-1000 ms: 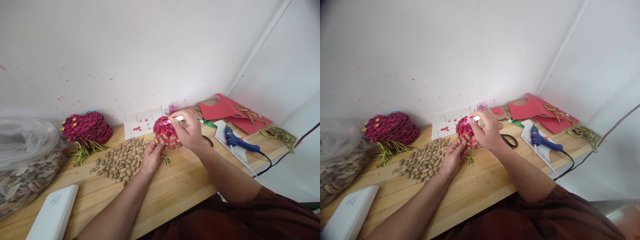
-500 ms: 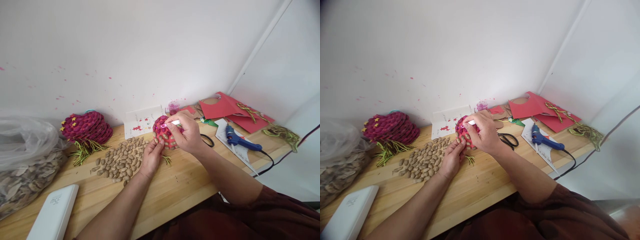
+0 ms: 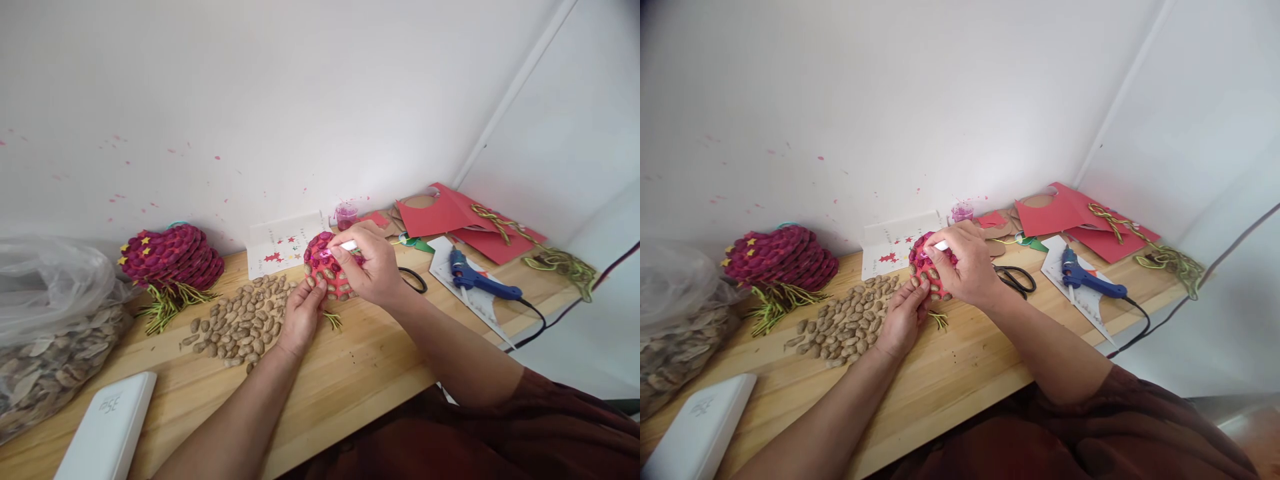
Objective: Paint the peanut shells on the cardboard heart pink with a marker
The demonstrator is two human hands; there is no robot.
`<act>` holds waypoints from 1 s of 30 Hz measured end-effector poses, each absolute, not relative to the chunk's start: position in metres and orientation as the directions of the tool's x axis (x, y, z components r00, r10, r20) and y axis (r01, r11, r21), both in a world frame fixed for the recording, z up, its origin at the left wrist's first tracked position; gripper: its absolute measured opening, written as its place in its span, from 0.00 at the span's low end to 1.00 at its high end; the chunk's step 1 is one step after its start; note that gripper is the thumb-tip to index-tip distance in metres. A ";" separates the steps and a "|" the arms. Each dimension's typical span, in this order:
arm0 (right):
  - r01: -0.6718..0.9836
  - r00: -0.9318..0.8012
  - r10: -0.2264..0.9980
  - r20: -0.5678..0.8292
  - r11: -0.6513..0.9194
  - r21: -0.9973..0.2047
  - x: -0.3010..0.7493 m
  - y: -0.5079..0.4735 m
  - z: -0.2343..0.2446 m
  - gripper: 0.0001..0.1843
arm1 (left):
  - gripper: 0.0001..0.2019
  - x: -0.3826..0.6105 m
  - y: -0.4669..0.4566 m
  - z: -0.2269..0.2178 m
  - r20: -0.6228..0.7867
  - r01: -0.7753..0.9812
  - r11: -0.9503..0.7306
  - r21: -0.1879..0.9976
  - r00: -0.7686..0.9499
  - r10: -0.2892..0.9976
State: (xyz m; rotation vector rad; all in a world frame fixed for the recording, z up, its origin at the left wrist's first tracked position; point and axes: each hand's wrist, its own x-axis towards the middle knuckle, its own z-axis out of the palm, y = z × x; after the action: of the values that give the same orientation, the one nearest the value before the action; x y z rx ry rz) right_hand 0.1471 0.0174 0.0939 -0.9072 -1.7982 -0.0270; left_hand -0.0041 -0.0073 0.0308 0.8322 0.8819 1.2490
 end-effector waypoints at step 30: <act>0.590 -0.117 0.449 0.886 0.749 -0.302 0.151 0.021 0.094 0.05 | 0.21 -0.008 0.000 0.002 0.093 -0.263 -0.056 0.963 0.131 0.987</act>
State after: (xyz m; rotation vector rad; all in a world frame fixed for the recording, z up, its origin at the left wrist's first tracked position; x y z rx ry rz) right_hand 0.1507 0.0210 0.0944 -0.8206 -1.7513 -0.1461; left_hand -0.0085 0.0002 0.0021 1.1318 0.8764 1.2700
